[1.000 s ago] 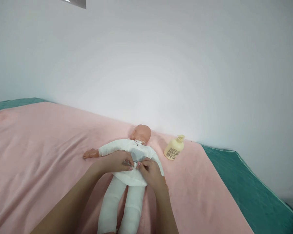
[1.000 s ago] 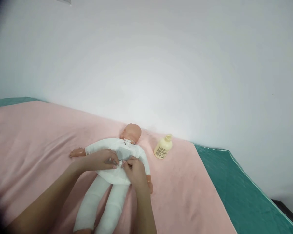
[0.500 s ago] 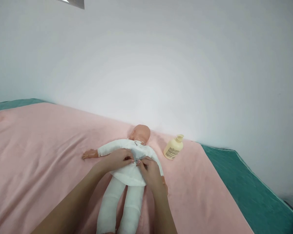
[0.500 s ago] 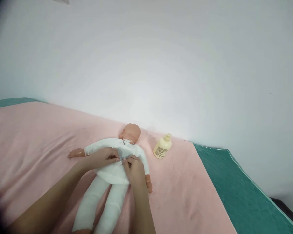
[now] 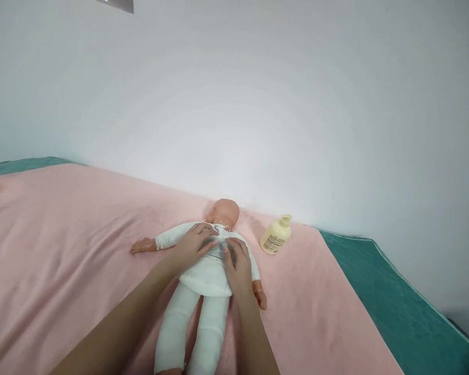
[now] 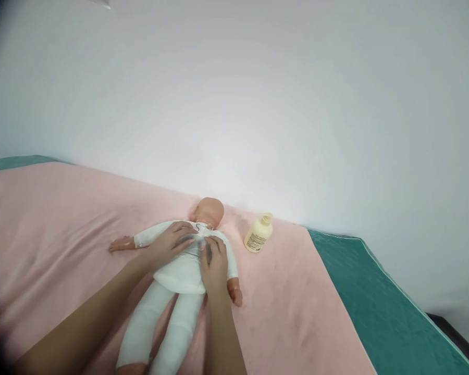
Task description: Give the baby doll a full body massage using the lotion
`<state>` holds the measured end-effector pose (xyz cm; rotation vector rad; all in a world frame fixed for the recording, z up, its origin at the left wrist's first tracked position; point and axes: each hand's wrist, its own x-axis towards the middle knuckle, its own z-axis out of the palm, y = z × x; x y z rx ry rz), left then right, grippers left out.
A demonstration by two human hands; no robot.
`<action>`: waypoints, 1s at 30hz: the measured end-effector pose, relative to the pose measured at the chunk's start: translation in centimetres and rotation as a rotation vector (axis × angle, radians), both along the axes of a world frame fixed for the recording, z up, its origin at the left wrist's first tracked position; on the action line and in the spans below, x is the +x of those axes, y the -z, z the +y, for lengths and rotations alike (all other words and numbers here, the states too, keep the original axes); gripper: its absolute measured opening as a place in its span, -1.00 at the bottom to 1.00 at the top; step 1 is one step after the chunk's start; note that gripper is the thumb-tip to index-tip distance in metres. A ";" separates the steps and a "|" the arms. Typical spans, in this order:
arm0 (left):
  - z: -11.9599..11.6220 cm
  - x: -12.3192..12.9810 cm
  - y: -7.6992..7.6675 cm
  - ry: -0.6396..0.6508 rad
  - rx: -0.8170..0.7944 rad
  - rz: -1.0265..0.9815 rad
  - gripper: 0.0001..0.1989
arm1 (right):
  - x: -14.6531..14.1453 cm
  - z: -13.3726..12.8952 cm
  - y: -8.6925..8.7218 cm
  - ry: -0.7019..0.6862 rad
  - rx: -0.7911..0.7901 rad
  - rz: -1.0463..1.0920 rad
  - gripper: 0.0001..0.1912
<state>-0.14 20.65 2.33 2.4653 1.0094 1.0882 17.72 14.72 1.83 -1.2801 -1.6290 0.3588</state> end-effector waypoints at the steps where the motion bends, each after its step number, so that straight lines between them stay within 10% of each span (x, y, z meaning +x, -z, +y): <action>1: 0.0 0.1 0.3 -0.002 0.006 0.018 -0.68 | 0.0 0.1 0.2 -0.015 -0.011 -0.006 -0.70; 30: -0.2 1.2 2.0 -0.050 -0.031 0.075 -0.62 | -1.2 3.4 0.7 0.149 -0.020 -0.181 -0.72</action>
